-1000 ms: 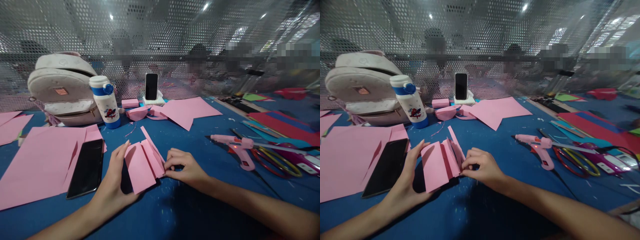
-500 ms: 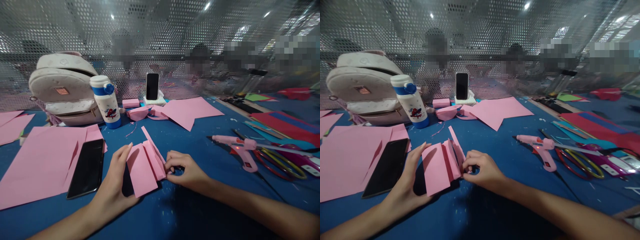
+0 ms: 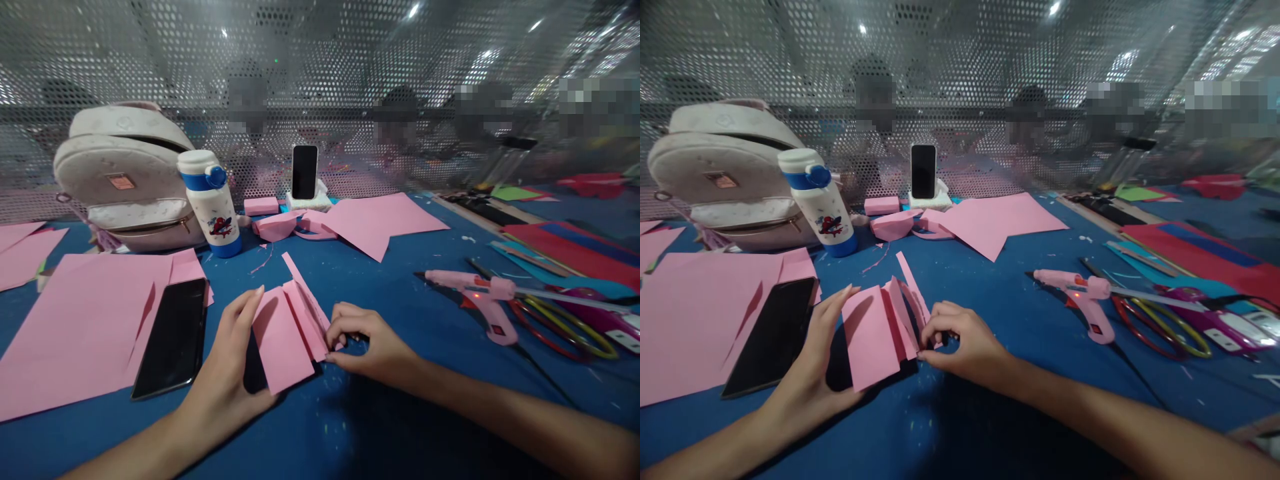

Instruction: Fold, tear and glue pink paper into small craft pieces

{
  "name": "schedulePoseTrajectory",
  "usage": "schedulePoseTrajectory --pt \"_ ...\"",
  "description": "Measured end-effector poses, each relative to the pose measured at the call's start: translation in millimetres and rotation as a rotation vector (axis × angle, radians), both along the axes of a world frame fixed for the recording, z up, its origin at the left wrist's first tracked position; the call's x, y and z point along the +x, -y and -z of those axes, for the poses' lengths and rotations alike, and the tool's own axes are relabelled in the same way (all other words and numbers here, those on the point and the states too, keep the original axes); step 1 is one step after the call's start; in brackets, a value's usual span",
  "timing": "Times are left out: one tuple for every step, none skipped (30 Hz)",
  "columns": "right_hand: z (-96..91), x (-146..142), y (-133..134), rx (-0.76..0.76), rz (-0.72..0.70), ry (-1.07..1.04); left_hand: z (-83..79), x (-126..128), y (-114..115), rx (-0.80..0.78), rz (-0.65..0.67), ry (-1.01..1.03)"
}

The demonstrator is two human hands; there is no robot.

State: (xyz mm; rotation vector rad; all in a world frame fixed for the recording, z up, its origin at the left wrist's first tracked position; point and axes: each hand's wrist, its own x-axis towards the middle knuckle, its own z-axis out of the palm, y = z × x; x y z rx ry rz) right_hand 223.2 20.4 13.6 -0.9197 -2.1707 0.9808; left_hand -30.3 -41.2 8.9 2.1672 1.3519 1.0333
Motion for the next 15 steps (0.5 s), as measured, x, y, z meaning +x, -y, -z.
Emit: schedulePoseTrajectory --pt "0.0 -0.1 -0.1 0.001 -0.001 0.0 0.0 0.3 -0.2 -0.003 -0.001 0.0" --pt "0.0 -0.2 -0.2 0.004 -0.001 0.001 -0.1 0.5 -0.3 -0.003 0.0 0.001" --pt "0.0 -0.2 -0.2 0.008 0.001 0.0 -0.3 0.7 -0.4 -0.003 0.003 0.001" --pt "0.1 -0.2 -0.2 0.011 0.002 0.002 -0.4 0.8 -0.3 -0.003 0.007 0.001" --pt "0.2 -0.1 -0.1 0.014 0.004 0.004 -0.6 0.9 -0.2 -0.003 0.01 0.002" --pt "0.4 0.0 0.1 0.017 0.005 0.007 -0.9 0.9 0.0 -0.006 0.01 0.004" --pt "0.7 0.2 0.4 0.02 0.005 0.009 -1.1 0.8 0.2 -0.01 0.012 0.005" --pt "1.1 0.4 0.8 0.025 0.004 0.009 -1.4 0.8 0.4 -0.013 0.015 0.006" --pt "1.5 0.5 1.3 0.032 0.003 0.007 -1.7 0.9 0.6 -0.014 0.019 0.009" --pt "1.9 0.6 1.8 0.039 0.003 0.007 -1.9 0.9 0.6 -0.013 0.025 0.013" --pt "2.1 0.6 2.3 0.049 0.002 0.005 -2.1 1.1 0.5 -0.012 0.031 0.015" --pt "2.2 0.4 2.7 0.056 0.001 0.004 -2.3 1.3 0.3 -0.012 0.035 0.017" --pt "2.2 0.2 3.0 0.064 0.0 0.003 -2.3 1.5 0.1 -0.013 0.036 0.019" --pt "2.0 0.0 3.2 0.074 0.0 0.003 -2.4 1.8 -0.2 -0.014 0.035 0.018" --pt "1.8 -0.2 3.3 0.082 0.0 0.004 -2.4 2.0 -0.5 -0.016 0.033 0.015"
